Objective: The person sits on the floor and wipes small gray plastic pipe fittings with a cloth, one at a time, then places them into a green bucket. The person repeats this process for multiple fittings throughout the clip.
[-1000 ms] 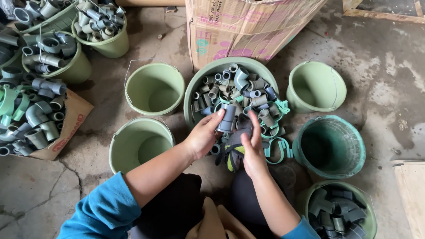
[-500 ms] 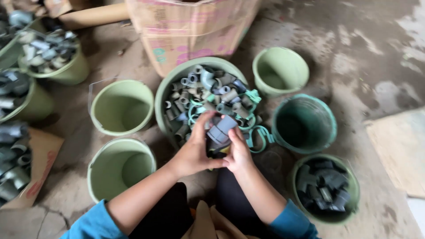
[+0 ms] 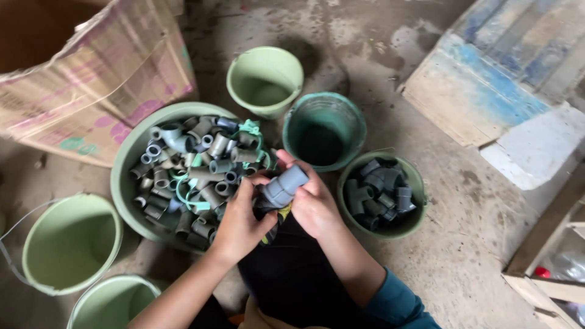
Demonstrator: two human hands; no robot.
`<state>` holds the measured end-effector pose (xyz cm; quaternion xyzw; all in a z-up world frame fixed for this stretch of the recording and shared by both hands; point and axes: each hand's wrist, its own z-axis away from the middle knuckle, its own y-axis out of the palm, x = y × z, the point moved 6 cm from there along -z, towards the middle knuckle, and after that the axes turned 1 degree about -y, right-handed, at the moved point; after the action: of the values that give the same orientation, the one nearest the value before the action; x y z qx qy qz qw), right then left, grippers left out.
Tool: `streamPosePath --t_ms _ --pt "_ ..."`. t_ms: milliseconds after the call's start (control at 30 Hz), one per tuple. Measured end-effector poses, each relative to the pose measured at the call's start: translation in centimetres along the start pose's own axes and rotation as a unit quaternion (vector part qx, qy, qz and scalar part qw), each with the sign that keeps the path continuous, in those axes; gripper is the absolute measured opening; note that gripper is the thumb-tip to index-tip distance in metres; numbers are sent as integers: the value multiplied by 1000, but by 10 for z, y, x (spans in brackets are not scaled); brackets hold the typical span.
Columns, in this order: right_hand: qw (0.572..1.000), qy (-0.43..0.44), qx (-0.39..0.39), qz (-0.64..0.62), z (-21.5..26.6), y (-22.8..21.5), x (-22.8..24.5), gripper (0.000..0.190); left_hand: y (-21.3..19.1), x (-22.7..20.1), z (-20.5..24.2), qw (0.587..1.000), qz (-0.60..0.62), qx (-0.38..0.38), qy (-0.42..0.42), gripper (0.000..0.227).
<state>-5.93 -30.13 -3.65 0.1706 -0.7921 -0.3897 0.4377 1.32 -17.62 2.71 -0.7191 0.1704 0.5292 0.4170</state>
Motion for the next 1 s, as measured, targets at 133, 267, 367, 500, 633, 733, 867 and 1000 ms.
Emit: streamPosePath --t_ms 133,267,367,500,633,733,867,1000 --pt "995 -52 -78 32 19 -65 55 53 57 29 -28 994 31 44 -92 60" --pt "965 -41 -234 112 65 -162 98 42 128 55 -56 963 187 48 -186 50" --pt "937 7 -310 157 107 -225 121 38 174 59 -65 928 259 54 -264 53" --pt "854 76 -420 298 134 -238 143 35 215 55 -65 890 215 149 -375 63" --pt "736 162 -417 509 160 -282 144 53 236 43 -72 877 192 214 -384 63" --pt "617 169 -376 670 152 -281 144 57 238 36 -80 872 180 224 -397 63" --pt "543 198 -345 739 135 -263 142 56 232 42 -86 859 173 205 -435 64" --pt "472 231 -305 794 124 -251 142 52 229 50 -85 852 167 201 -454 66"
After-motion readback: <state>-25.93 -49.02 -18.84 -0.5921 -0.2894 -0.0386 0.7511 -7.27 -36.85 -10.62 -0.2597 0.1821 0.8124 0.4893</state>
